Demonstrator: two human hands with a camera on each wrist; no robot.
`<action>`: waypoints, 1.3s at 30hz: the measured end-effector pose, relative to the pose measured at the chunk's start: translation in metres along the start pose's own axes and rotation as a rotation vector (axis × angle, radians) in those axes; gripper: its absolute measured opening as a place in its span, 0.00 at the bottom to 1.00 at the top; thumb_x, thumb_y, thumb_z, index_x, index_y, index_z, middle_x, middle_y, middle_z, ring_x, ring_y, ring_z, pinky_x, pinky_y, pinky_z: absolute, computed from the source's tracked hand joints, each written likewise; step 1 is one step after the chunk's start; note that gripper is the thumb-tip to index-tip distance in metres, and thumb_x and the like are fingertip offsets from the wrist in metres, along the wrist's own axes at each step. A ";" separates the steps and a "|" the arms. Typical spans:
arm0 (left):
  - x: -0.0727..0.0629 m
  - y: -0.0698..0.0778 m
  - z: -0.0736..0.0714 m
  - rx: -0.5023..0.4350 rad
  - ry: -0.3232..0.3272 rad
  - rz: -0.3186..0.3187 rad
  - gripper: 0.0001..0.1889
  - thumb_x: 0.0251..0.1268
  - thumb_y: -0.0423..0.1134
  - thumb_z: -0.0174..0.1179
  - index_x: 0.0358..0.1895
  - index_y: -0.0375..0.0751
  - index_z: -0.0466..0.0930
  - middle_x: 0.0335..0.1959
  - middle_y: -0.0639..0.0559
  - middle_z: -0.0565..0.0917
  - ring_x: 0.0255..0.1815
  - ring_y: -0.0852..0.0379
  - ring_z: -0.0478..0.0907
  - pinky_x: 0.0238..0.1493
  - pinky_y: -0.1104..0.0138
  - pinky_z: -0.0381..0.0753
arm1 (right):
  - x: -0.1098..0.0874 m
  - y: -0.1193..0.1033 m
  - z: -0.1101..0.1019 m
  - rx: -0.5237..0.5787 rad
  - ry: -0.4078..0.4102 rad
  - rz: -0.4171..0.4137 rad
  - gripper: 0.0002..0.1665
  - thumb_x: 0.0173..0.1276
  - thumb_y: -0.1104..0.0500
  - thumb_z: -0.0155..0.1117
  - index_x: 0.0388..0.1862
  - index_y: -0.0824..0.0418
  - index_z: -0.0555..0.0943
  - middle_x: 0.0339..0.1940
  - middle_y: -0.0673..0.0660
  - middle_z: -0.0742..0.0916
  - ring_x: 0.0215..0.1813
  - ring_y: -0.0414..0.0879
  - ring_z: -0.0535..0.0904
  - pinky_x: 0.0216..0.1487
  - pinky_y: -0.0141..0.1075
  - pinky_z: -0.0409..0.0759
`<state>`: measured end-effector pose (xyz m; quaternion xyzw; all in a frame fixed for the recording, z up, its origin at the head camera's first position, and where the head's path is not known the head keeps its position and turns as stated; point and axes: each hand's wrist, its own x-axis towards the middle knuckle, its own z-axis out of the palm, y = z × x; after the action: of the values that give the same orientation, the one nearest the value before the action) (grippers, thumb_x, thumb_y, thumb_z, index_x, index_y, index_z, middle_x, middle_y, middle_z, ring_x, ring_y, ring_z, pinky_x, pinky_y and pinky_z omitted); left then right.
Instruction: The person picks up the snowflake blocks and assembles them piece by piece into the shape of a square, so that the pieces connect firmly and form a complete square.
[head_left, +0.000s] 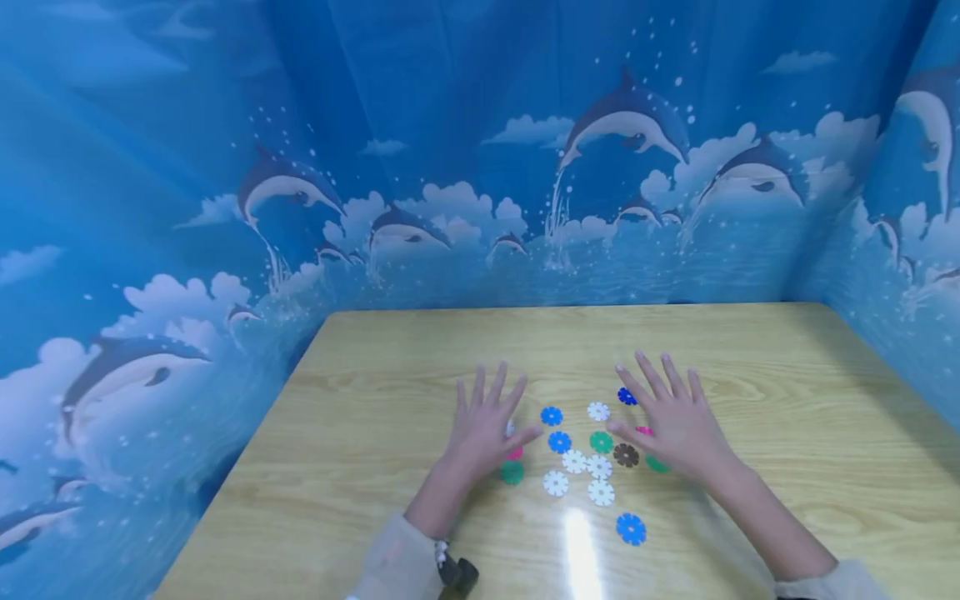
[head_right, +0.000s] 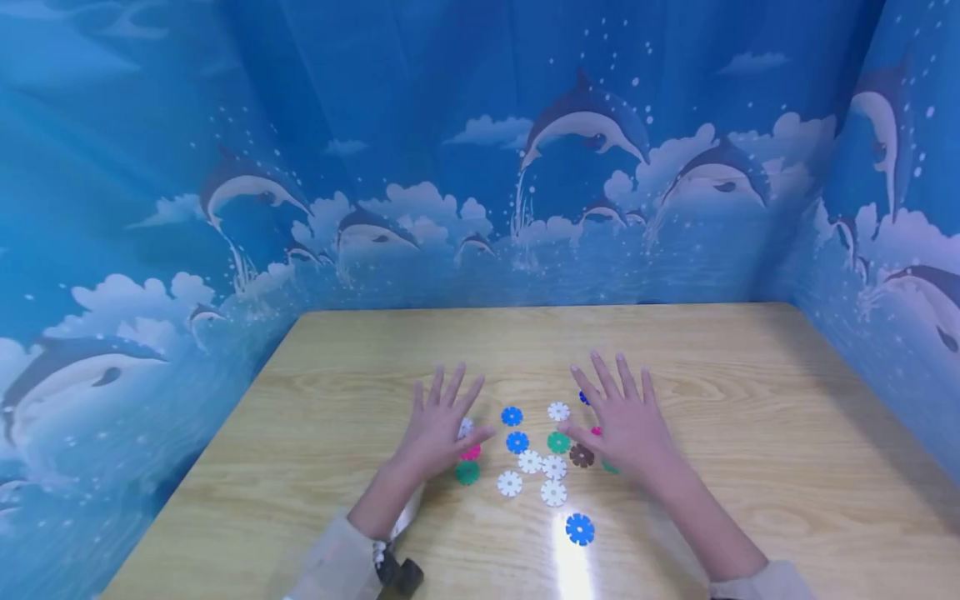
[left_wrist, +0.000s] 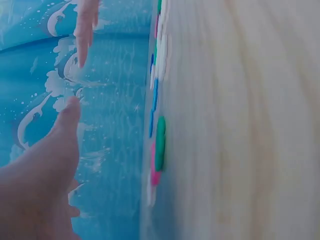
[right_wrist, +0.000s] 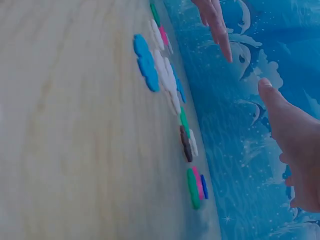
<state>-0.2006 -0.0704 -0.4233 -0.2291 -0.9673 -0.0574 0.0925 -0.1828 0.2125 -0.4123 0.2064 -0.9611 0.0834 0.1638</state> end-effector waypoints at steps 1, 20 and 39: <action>0.000 0.000 0.002 0.009 -0.003 0.013 0.39 0.62 0.68 0.40 0.72 0.53 0.49 0.72 0.44 0.43 0.70 0.39 0.32 0.65 0.39 0.35 | 0.000 -0.002 0.002 0.006 -0.003 -0.009 0.48 0.62 0.32 0.52 0.73 0.53 0.52 0.73 0.61 0.49 0.71 0.58 0.32 0.66 0.60 0.29; 0.006 0.009 0.036 -0.114 0.002 0.232 0.27 0.68 0.57 0.43 0.68 0.54 0.61 0.71 0.43 0.52 0.70 0.41 0.45 0.67 0.45 0.44 | -0.009 -0.029 0.050 0.197 0.056 -0.164 0.37 0.61 0.37 0.58 0.63 0.58 0.71 0.69 0.62 0.62 0.69 0.63 0.50 0.65 0.62 0.49; 0.003 0.009 0.046 -0.180 -0.035 0.192 0.22 0.70 0.51 0.44 0.65 0.55 0.66 0.69 0.44 0.57 0.70 0.42 0.45 0.68 0.47 0.42 | -0.014 -0.032 0.064 0.344 0.016 -0.197 0.26 0.60 0.42 0.63 0.53 0.53 0.80 0.63 0.60 0.72 0.66 0.61 0.59 0.63 0.62 0.55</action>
<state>-0.2063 -0.0537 -0.4673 -0.3292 -0.9332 -0.1307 0.0599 -0.1753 0.1738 -0.4741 0.3239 -0.9064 0.2315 0.1410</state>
